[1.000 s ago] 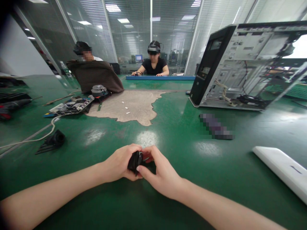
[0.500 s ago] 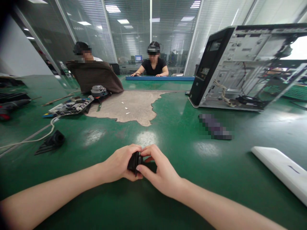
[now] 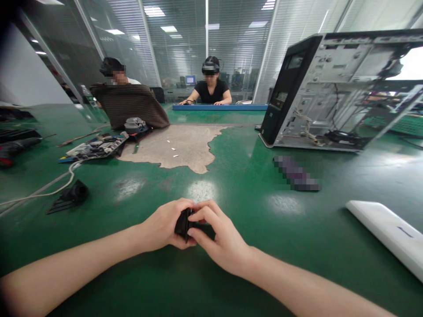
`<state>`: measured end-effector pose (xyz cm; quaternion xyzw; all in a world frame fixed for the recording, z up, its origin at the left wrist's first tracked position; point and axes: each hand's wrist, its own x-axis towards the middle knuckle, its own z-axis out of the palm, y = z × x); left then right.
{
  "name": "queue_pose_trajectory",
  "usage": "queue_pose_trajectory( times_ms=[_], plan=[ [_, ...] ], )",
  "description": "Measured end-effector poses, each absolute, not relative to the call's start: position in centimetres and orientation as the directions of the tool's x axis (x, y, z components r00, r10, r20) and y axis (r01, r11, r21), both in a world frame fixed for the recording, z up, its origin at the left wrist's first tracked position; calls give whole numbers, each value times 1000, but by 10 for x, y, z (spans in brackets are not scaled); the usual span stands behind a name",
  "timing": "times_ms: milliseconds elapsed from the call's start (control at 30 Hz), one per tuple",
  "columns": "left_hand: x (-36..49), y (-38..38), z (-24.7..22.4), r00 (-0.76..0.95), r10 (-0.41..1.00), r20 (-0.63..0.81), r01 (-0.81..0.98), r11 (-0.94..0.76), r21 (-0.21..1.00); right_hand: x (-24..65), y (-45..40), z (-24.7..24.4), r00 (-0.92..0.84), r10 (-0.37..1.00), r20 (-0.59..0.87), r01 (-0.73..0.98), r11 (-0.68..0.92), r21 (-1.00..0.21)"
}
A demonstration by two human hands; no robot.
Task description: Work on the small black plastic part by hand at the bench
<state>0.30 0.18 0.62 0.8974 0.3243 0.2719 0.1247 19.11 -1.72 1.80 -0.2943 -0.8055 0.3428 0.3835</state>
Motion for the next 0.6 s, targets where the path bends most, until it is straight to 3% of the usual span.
queue_pose_trajectory(
  times_ms=[300, 600],
  plan=[
    [3, 2, 7, 639, 631, 441, 514, -776, 366, 188, -17, 14, -558, 803, 209, 233, 394, -889],
    [-1, 3, 6, 629, 666, 400, 540, -745, 392, 192, -12, 20, -443, 841, 311, 209, 434, -876]
  ],
)
